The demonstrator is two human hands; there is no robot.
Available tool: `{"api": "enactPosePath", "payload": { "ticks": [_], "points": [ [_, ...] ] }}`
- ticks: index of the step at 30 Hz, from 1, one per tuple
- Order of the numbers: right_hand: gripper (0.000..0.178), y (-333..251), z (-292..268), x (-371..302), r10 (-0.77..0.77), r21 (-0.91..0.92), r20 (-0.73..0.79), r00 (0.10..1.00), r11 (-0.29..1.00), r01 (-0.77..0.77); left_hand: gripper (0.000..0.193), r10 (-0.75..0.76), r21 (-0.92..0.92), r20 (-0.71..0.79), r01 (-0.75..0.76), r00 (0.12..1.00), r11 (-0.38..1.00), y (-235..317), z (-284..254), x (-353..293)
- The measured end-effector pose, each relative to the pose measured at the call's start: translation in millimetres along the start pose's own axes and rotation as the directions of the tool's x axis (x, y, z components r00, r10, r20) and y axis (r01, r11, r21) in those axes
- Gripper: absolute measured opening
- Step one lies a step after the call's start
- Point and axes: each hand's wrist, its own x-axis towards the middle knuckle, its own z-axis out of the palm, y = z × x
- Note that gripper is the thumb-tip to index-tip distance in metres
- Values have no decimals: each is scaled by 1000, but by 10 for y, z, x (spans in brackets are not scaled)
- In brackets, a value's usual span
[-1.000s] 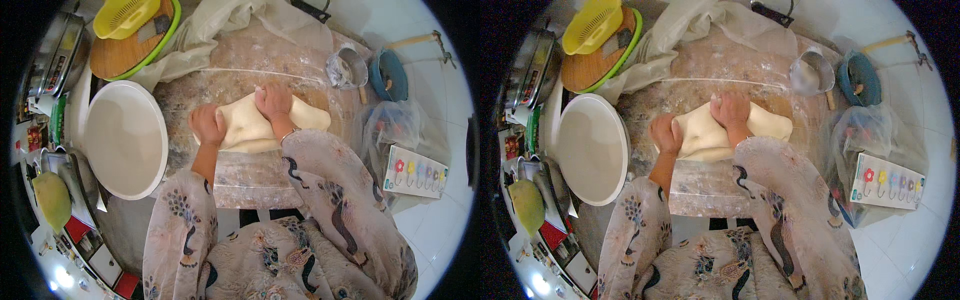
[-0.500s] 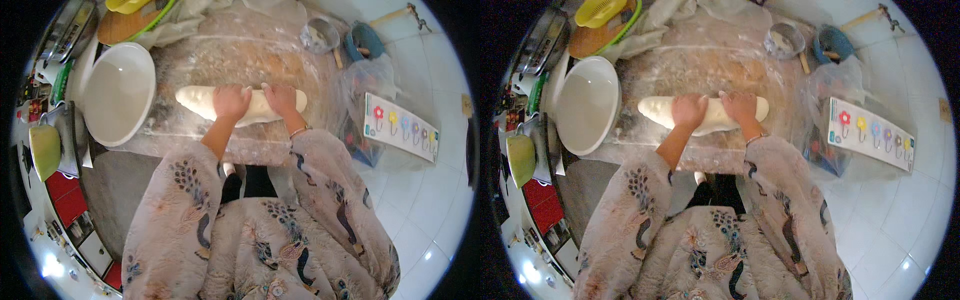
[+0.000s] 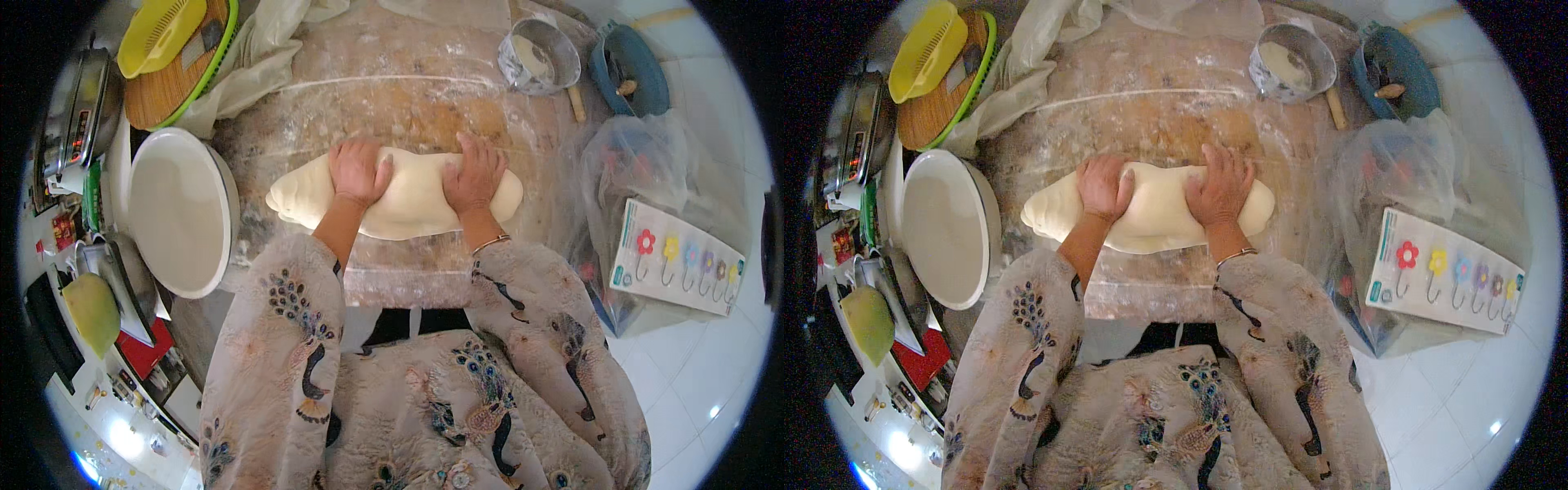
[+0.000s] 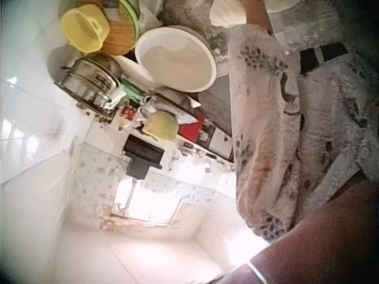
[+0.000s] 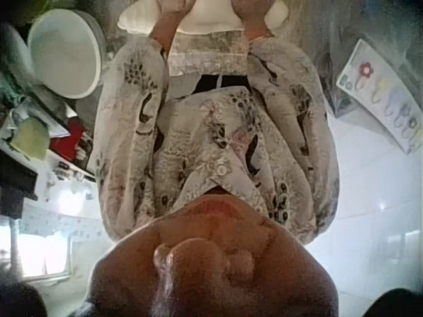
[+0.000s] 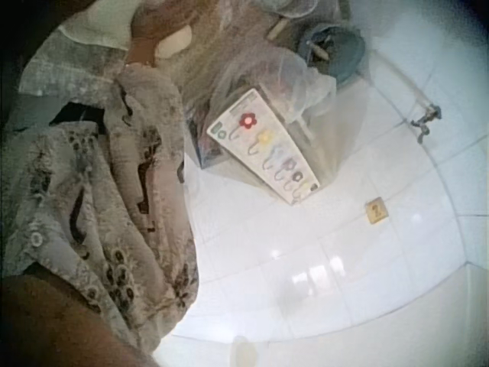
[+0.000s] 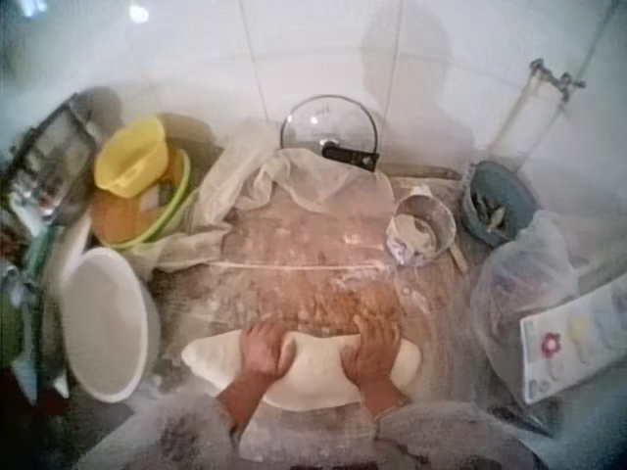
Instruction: The person kneads a large lump of dough on a floured wooden table, repeatedly folding and pressing it by hand. They then roll the dough into a long rope, cut it into smaller pieces, and continue rolling each piece into a rope shape.
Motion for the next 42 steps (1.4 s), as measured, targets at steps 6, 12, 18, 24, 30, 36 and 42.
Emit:
{"api": "enactPosePath", "payload": {
  "ticks": [6,12,18,24,30,36,42],
  "points": [
    [54,58,360,807,126,81,-162,979,990,-114,33,-68,236,-518,219,852,947,-131,127,701],
    [62,-53,-148,574,104,30,610,786,988,-155,35,-273,157,257,239,927,958,401,-565,-196],
    [51,-1098,-418,-772,-146,111,227,963,986,124,32,-205,-6,-169,207,964,978,214,-932,-1323],
    [53,-755,-253,-1236,-363,52,100,927,932,359,56,-167,17,-344,184,924,983,-36,-263,-2112],
    [47,-812,168,-193,-304,24,195,933,952,305,44,-240,35,-191,251,952,967,-846,-375,-1147],
    [53,-1012,600,926,-18,30,171,985,999,13,32,-283,-134,-460,250,842,959,-1410,-368,-117],
    [58,-1222,646,904,114,-264,122,986,961,-78,47,-229,-87,-290,213,929,973,-1753,-203,-69]
  ]
}}
